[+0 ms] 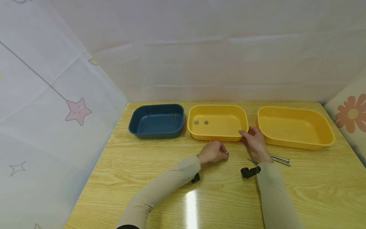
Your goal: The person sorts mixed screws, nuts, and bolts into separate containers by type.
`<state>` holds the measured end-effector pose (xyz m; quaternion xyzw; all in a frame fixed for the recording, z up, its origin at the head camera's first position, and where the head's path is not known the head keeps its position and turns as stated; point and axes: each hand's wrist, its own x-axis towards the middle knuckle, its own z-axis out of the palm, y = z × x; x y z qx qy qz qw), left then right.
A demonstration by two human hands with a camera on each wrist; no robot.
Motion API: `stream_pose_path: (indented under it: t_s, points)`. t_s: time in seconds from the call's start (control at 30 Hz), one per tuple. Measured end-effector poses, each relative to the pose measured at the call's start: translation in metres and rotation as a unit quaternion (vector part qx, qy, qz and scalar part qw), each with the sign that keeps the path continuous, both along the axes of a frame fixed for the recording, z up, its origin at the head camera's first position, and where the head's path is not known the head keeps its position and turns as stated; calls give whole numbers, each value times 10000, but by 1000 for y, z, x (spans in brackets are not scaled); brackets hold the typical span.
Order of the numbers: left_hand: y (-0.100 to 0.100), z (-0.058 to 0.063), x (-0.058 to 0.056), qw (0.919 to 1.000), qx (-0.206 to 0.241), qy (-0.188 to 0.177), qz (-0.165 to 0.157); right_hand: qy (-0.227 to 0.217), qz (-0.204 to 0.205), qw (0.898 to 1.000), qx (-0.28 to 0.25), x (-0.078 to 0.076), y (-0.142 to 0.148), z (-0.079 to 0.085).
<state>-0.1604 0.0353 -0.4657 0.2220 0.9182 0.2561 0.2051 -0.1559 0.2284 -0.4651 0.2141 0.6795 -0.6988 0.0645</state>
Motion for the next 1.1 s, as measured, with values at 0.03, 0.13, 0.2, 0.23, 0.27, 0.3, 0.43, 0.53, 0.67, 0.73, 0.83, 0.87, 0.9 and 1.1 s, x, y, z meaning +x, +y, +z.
stream_pose_path:
  t_s: [0.03, 0.13, 0.2, 0.23, 0.27, 0.3, 0.43, 0.53, 0.67, 0.73, 0.83, 0.87, 0.9, 1.1]
  points:
    - [0, 0, 0, 10000, 40, -12, 21, -3, 6, 10000, 29, 0, 0, 0]
    - [-2, -1, 0, 9999, 138, -41, 61, 4, 5, 10000, 49, 0, -1, 0]
    - [-3, -1, -1, 9997, 218, -58, 85, 3, -15, 10000, 5, 0, -1, 0]
    - [-4, -1, -1, 9996, 267, -61, 97, -2, -22, 10000, -4, 0, -1, 0]
    - [-4, -1, -1, 9994, 324, -70, 108, 0, -28, 10000, -19, 0, -1, 0]
    - [-5, -1, -1, 9991, 398, -91, 120, 0, -36, 10000, -28, 0, -1, 0]
    - [-8, 0, -1, 9962, 773, -348, 213, -29, -44, 10000, 30, 0, 0, 0]
    - [-10, 1, -1, 9918, 1060, -650, 293, -50, -42, 10000, 73, 1, 0, -1]
    - [-12, 2, 0, 9871, 1307, -842, 386, -52, -60, 10000, 52, 0, 1, -2]
    - [-13, 2, 0, 9858, 1385, -852, 428, -54, -85, 9999, 55, 0, 0, -2]
    - [-14, 1, 0, 9835, 1497, -887, 498, -40, -95, 9999, 57, 0, 0, -3]
    - [-14, 1, 0, 9824, 1545, -916, 514, -33, -92, 9999, 62, 0, 0, -3]
    - [-14, 1, 0, 9812, 1598, -945, 525, -27, -88, 9999, 70, 0, 0, -3]
    - [-15, 3, 3, 9708, 2108, -1031, 505, 23, -48, 10000, -16, 1, 0, -2]
